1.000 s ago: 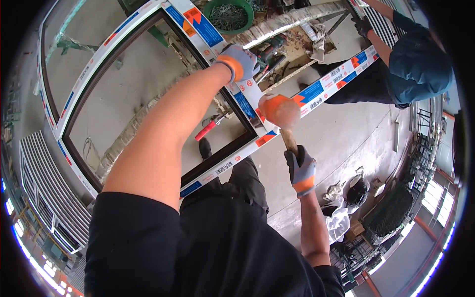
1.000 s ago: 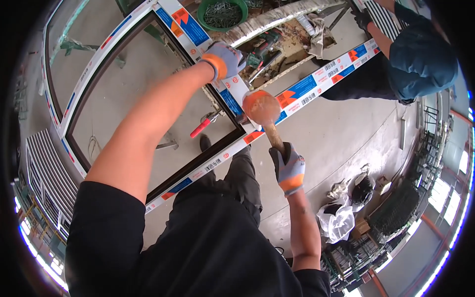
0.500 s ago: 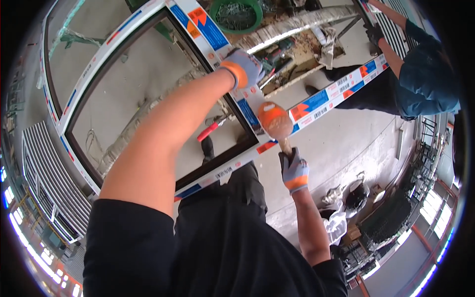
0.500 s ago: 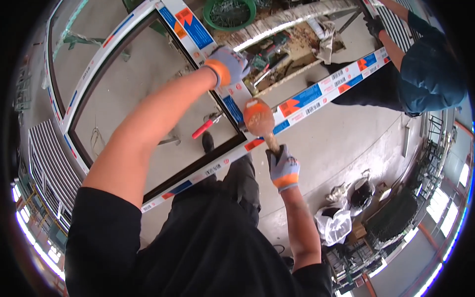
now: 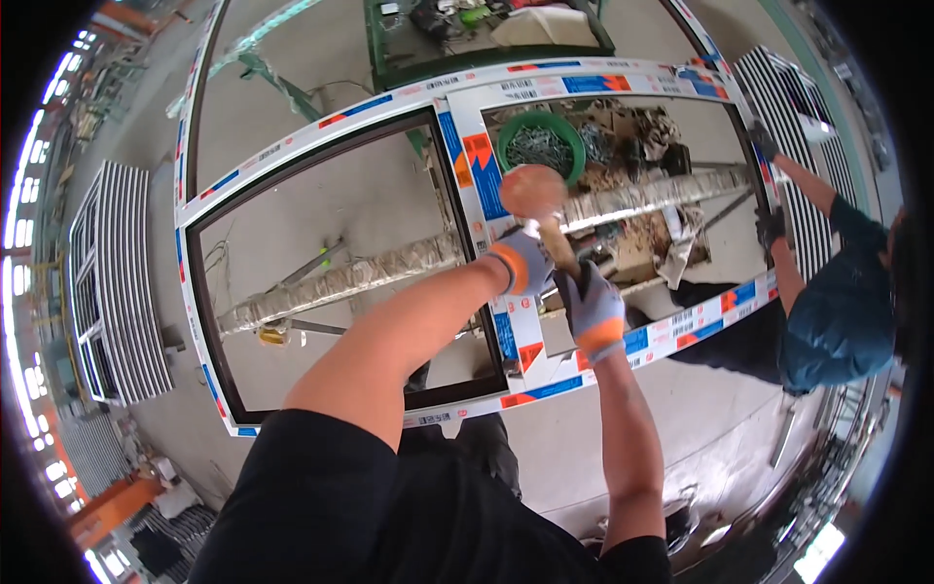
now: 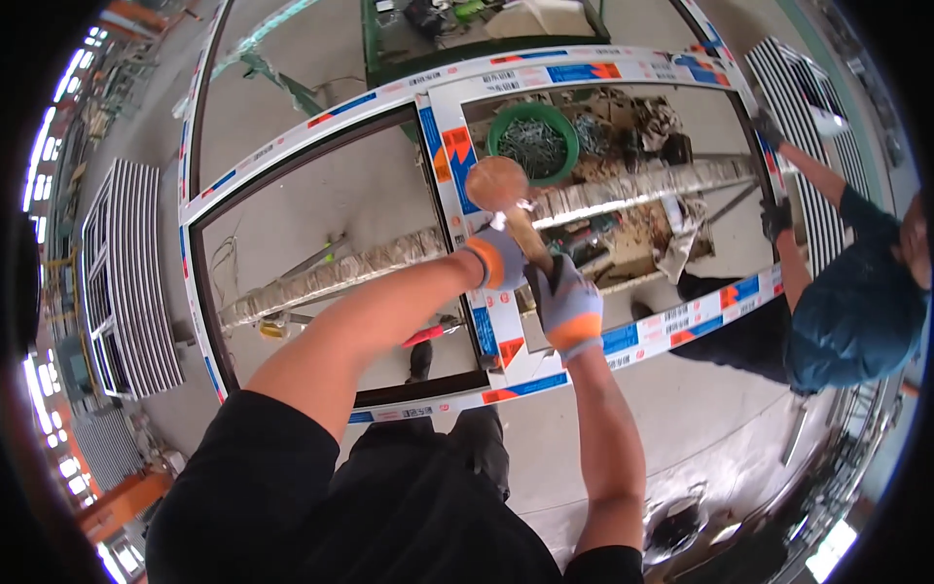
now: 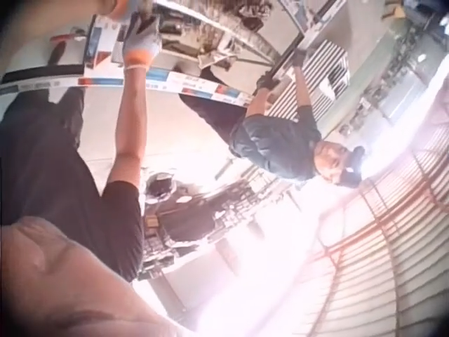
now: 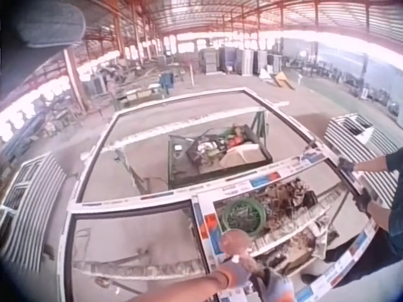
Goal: Assembling a metal frame by aligning components with a mallet and securing them with a power drill.
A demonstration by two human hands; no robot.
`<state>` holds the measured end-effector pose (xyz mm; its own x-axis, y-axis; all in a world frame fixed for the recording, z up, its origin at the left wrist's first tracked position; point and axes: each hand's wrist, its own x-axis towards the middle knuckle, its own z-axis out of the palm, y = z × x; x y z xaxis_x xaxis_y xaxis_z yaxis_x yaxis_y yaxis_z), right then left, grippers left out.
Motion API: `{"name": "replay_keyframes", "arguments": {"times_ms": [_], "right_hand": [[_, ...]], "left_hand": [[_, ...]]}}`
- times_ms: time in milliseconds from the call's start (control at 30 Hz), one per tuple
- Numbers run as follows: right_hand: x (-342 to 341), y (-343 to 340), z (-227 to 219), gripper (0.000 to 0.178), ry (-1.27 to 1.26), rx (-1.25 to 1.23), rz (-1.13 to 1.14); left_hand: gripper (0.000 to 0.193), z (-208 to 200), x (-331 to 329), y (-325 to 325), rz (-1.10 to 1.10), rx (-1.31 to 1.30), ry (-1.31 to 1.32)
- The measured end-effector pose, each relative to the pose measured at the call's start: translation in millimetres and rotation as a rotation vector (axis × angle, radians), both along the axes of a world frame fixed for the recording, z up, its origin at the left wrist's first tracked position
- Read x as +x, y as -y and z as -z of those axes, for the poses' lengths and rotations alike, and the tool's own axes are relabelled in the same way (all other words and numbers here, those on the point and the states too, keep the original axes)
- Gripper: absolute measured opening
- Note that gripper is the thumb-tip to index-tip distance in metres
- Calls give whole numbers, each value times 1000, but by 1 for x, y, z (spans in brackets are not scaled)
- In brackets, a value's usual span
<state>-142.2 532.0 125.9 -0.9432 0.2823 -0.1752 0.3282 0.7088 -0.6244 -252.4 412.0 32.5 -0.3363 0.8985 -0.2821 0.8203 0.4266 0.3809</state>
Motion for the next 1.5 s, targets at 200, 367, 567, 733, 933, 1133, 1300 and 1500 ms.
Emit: {"name": "replay_keyframes", "arguments": {"times_ms": [200,367,567,733,933,1133,1300,1500], "right_hand": [[-94,-28,20,39,97,319,-317],[-170,2,-101,22,-713,-418,-298],[-160,-24,64,39,-302,-32,-253],[-162,-4,51,50,125,252,-425],[-178,-21,51,45,62,205,-364],[-227,-16,-20,48,-528,-335,-172],[-233,-7,54,46,-323,208,-190],[-217,5,43,46,62,269,-436]], "left_hand": [[22,2,-4,-3,-37,89,-122],[27,21,-2,16,166,16,-331],[27,3,0,-9,33,-20,-142],[28,13,-13,6,-89,157,-170],[30,8,-2,0,-33,-29,-108],[31,37,3,10,14,39,-256],[31,10,-3,-3,11,-62,-104],[31,23,-4,1,12,-44,-184]]}}
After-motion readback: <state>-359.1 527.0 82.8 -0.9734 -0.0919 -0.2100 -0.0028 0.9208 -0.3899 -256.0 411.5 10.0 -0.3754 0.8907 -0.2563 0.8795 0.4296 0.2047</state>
